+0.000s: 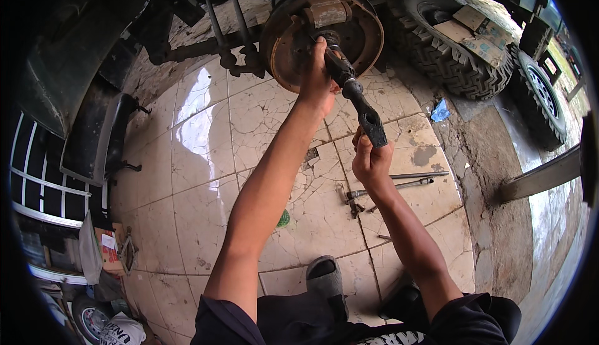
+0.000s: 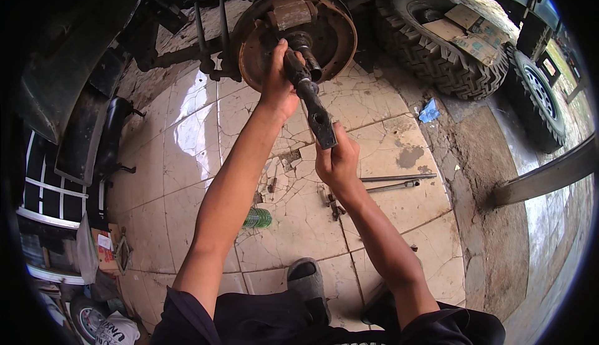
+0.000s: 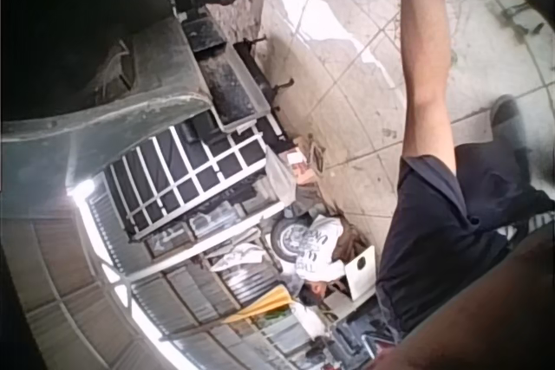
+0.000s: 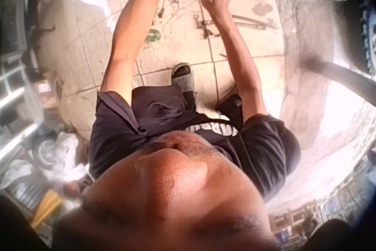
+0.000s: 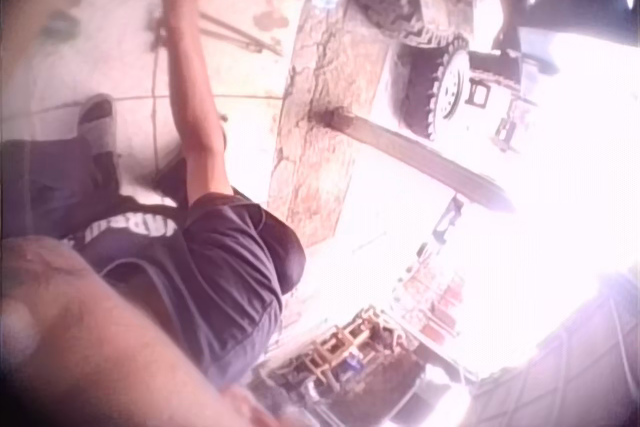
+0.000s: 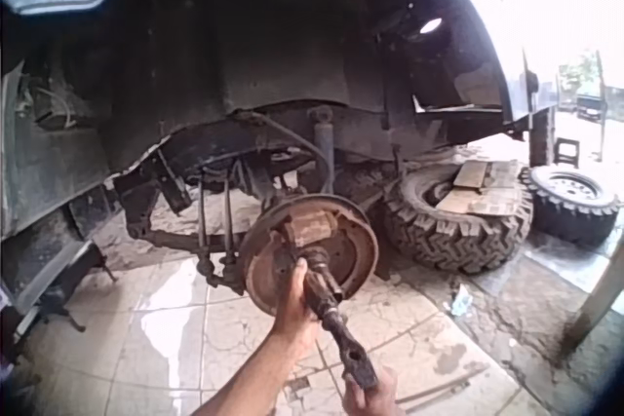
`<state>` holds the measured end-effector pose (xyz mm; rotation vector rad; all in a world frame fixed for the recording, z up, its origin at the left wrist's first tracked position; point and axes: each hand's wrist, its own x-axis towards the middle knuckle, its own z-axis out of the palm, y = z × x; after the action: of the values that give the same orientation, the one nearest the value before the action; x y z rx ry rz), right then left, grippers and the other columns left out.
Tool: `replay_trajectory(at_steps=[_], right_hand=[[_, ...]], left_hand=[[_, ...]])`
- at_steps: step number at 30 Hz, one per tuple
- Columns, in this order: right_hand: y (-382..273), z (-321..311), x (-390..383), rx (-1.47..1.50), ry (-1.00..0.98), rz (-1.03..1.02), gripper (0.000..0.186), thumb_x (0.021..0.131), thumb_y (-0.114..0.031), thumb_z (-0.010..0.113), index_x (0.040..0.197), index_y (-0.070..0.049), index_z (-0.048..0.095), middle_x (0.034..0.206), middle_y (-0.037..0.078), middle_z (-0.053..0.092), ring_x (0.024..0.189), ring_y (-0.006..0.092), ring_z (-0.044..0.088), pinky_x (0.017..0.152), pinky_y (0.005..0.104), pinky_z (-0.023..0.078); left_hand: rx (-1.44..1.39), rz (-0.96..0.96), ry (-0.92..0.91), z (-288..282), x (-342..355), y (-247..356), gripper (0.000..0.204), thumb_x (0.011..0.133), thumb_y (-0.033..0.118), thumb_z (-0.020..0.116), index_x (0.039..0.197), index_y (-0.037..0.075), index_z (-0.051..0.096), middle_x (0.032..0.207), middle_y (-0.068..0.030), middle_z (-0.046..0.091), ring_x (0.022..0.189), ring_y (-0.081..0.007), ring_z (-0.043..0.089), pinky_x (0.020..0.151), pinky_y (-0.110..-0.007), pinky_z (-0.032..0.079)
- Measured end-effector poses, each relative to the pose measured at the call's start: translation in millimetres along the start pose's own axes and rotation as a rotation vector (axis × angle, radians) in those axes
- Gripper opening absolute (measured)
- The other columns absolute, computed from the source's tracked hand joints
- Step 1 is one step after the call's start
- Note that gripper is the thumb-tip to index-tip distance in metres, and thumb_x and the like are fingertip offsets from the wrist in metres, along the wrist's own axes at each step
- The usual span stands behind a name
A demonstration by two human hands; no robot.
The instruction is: The person removes components from a vehicle's drum brake assembly using a screwdriver, a hammer, and a T-handle wrench. They pry at the internal parts, tap the assembly with the hammer and screwdriver, and then unscrew a central component with the T-handle wrench.
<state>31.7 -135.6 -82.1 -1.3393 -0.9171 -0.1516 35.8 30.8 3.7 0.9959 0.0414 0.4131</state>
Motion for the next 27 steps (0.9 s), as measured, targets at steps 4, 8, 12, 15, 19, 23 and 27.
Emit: replay_trajectory(at_steps=[4, 8, 12, 15, 19, 23, 27], right_hand=[[8.6, -0.6, -6.2, 0.142, 0.021, -0.152, 0.019, 0.091, -0.015, 0.052, 0.08, 0.001, 0.05, 0.059, 0.009, 0.049, 0.046, 0.0211, 0.047, 0.045, 0.0289, 0.038], [0.8, 0.7, 0.0, 0.002, -0.063, 0.008, 0.021, 0.092, -0.017, 0.049, 0.079, -0.001, 0.05, 0.059, 0.008, 0.05, 0.046, 0.0196, 0.048, 0.046, 0.0293, 0.04], [12.7, 3.4, -9.7, 0.203, 0.039, -0.127, 0.017, 0.09, -0.013, 0.053, 0.081, 0.001, 0.049, 0.058, 0.009, 0.046, 0.046, 0.0186, 0.044, 0.045, 0.0293, 0.037], [12.0, 4.4, -6.3, 0.11, 0.016, 0.016, 0.02, 0.091, -0.015, 0.054, 0.08, 0.001, 0.05, 0.059, 0.008, 0.046, 0.046, 0.018, 0.044, 0.045, 0.0289, 0.036], [5.4, 3.5, -7.3, 0.393, 0.094, -0.132, 0.028, 0.093, -0.024, 0.056, 0.083, 0.001, 0.052, 0.061, 0.004, 0.047, 0.048, 0.0142, 0.043, 0.046, 0.0293, 0.036], [-20.4, 1.5, -2.8, 0.154, 0.001, 0.209, 0.042, 0.094, -0.039, 0.051, 0.084, 0.001, 0.052, 0.06, 0.005, 0.049, 0.05, 0.0133, 0.044, 0.045, 0.0281, 0.036], [-9.7, -3.4, -10.8, 0.268, -0.002, 0.03, 0.05, 0.095, -0.051, 0.04, 0.09, -0.002, 0.045, 0.066, 0.0, 0.039, 0.051, 0.005, 0.031, 0.045, 0.0221, 0.023]], left_hand=[[0.007, -0.015, 0.132, 8.5, 1.3, 1.6, 0.034, 0.095, 0.048, 0.044, 0.076, 0.019, 0.049, 0.063, 0.0074, 0.046, 0.05, -0.005, 0.043, 0.043, -0.022, 0.03], [-0.01, 0.046, 0.081, 6.9, 3.2, 0.7, 0.035, 0.095, 0.048, 0.044, 0.076, 0.018, 0.048, 0.063, 0.0071, 0.046, 0.05, -0.0051, 0.043, 0.042, -0.023, 0.03], [-0.013, 0.001, 0.122, 10.2, -0.4, 1.3, 0.035, 0.095, 0.047, 0.044, 0.077, 0.017, 0.048, 0.063, 0.0066, 0.046, 0.048, -0.0056, 0.042, 0.041, -0.023, 0.03], [-0.023, -0.02, 0.067, 8.0, 0.2, 0.8, 0.034, 0.095, 0.046, 0.044, 0.078, 0.017, 0.048, 0.063, 0.0064, 0.046, 0.046, -0.0052, 0.04, 0.04, -0.022, 0.029], [-0.02, -0.002, 0.128, 9.0, 1.2, 2.3, 0.032, 0.095, 0.045, 0.045, 0.08, 0.017, 0.048, 0.063, 0.0064, 0.046, 0.044, -0.0046, 0.038, 0.039, -0.021, 0.026], [-0.03, 0.019, 0.111, 0.3, 1.4, -2.9, 0.032, 0.094, 0.046, 0.047, 0.08, 0.018, 0.048, 0.064, 0.0062, 0.047, 0.045, -0.0052, 0.04, 0.04, -0.022, 0.027], [-0.034, -0.038, 0.082, 2.8, 0.0, 4.3, 0.029, 0.093, 0.046, 0.048, 0.082, 0.019, 0.048, 0.067, 0.0058, 0.049, 0.05, -0.0057, 0.043, 0.041, -0.022, 0.029]])
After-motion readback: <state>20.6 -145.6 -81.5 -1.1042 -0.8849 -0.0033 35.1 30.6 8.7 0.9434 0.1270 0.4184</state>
